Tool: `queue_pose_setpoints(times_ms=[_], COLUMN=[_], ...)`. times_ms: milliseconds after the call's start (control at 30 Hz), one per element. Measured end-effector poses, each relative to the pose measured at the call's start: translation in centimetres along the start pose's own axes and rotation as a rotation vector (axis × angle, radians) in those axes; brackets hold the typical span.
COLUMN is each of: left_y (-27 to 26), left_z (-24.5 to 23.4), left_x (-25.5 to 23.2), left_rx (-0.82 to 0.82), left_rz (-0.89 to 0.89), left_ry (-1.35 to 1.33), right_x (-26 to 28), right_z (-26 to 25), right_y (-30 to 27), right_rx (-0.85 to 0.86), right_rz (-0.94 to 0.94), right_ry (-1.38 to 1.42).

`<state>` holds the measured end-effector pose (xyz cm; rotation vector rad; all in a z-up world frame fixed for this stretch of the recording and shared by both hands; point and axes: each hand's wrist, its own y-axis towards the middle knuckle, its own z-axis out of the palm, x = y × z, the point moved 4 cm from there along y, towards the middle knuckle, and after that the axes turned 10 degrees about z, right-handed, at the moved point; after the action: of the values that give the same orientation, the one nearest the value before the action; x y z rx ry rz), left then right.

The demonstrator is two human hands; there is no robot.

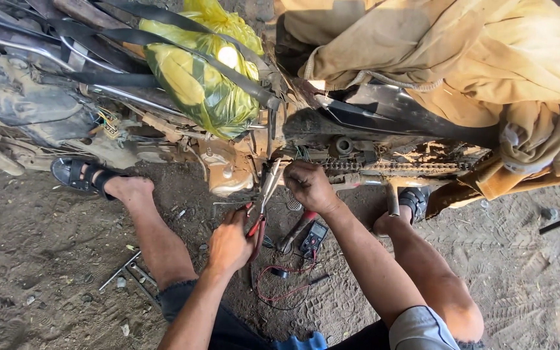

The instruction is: The person sits on the ground and works on the motorcycle's electrical system. They use pliers to strip and cut wires, then connect them together by hand.

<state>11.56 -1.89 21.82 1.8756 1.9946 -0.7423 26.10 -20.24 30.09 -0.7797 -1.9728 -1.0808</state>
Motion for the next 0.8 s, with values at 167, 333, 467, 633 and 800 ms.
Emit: queue_pose_setpoints(times_ms=[167, 333, 467, 633, 800], left_y=[0.3, -0.6, 0.3, 0.2, 0.1], left_z=[2.2, -0.8, -1.9, -0.3, 4.8], left_x=[-0.2, -3.1, -3.5, -3.3, -0.6], left_rx=[-0.066, 0.033, -0.015, 0.003, -0.042], left_rz=[-0.013, -0.095, -0.032, -0.024, -0.195], left_ry=[-0.07, -0.056, -0.011, -0.011, -0.801], right_x=[0.3, 0.0, 1.3, -5.2, -0.2], right_z=[0.0, 0.4, -0.2, 1.6, 2.1], right_y=[-0.3, -0.5, -0.3, -1.4, -0.8], right_rx=[0.038, 0.088, 0.098, 0.047, -0.018], right_rz=[0.033, 0.105, 0.097, 0.094, 0.106], right_ry=[-0.085, 0.043, 0.112, 0.118, 0.089])
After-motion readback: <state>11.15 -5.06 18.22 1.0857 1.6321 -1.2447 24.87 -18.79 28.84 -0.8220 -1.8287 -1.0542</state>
